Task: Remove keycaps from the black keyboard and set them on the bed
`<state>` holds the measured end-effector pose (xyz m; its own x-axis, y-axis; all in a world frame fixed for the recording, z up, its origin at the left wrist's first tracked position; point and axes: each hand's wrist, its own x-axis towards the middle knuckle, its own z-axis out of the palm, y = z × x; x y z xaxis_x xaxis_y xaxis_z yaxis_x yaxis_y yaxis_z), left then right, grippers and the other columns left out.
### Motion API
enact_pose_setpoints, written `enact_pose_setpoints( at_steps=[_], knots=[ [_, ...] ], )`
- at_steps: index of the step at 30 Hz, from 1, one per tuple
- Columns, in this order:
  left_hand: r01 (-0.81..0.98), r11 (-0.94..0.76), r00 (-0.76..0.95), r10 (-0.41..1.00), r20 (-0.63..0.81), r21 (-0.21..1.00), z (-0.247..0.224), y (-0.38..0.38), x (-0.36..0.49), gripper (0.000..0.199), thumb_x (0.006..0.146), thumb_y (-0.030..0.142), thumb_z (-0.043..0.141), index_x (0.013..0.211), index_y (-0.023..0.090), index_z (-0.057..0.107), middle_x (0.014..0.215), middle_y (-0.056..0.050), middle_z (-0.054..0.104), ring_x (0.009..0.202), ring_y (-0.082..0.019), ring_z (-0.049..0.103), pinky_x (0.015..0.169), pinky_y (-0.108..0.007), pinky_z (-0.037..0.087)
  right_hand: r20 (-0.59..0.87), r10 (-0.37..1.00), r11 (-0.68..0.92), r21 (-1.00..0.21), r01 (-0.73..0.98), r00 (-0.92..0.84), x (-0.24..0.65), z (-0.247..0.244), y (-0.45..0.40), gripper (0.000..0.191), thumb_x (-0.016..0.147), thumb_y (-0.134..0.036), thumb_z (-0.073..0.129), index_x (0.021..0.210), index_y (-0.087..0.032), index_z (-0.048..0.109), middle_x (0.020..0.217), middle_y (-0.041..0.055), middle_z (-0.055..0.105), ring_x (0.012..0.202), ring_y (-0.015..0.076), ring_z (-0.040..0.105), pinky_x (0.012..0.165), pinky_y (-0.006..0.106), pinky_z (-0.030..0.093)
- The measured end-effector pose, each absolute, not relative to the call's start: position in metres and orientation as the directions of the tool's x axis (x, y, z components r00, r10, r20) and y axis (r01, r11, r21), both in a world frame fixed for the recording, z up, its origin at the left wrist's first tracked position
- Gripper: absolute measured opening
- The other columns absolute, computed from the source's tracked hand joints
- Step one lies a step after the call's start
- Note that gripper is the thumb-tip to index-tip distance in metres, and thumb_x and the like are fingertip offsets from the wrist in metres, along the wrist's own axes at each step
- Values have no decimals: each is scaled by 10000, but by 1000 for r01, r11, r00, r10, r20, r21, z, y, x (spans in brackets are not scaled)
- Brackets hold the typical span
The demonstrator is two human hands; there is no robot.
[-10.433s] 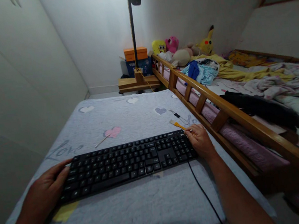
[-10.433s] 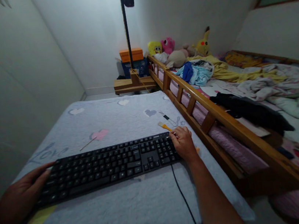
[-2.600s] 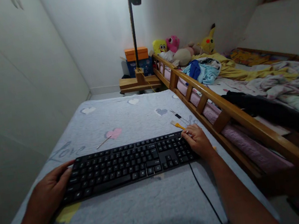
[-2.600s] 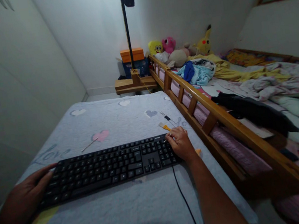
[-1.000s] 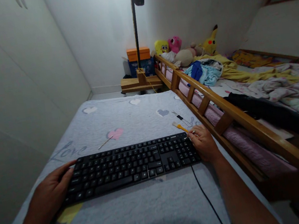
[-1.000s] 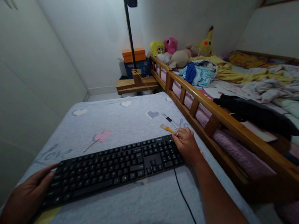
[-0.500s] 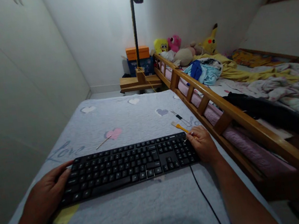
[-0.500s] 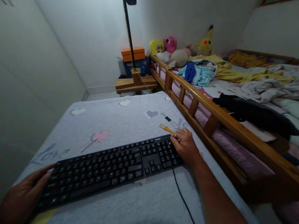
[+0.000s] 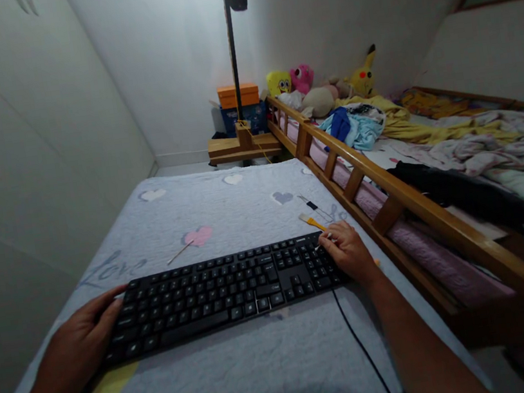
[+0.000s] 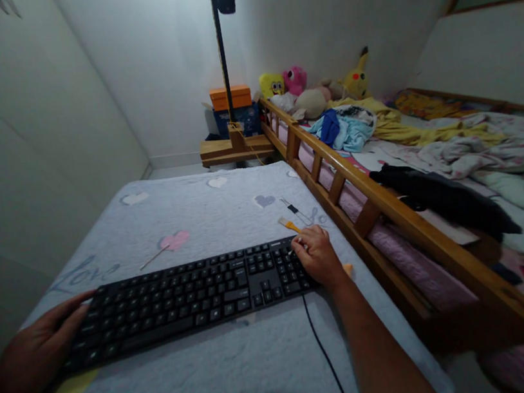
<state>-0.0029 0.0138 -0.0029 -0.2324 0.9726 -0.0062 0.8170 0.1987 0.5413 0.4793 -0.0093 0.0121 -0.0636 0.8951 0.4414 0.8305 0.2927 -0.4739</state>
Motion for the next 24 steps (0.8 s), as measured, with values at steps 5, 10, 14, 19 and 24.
enact_pose_setpoints(
  at_steps=[5,10,14,19,24],
  knots=[
    [820,202,-231,973,-13,535,-3,14,-2,574,792,550,416,1173,202,669,1136,-87,713,993,-281,668,880,-392,512,455,890,285,-473,834,-46,480,8,-6,212,897,-236,499,707,-217,594,758,32,624,830,207,512,818,363,378],
    [821,199,-216,976,-31,536,-3,14,-1,579,798,541,412,1194,195,656,1173,-94,698,1033,-281,653,900,-397,502,472,881,276,-478,834,-22,481,3,-2,186,903,-256,511,757,-218,621,796,36,641,862,217,517,836,374,384],
    [820,227,-237,970,-49,526,-2,13,-1,595,797,546,399,1212,195,643,1201,-101,680,1072,-287,636,935,-410,482,479,878,278,-473,836,-21,479,4,-1,183,903,-257,511,764,-220,625,804,33,645,863,216,512,835,375,382],
    [818,212,-228,973,-37,535,-2,13,-1,596,800,555,387,1197,196,648,1181,-100,688,1078,-285,634,947,-406,474,461,887,281,-489,826,-29,477,10,-5,210,894,-244,504,706,-219,595,762,26,621,834,207,505,806,360,380],
    [827,224,-242,970,-32,516,-2,13,-1,598,796,551,388,1197,195,652,1183,-95,689,1055,-283,644,933,-397,484,446,894,288,-499,817,-43,478,11,-7,225,887,-225,500,672,-215,565,719,23,600,813,202,511,796,353,380]
  ],
)
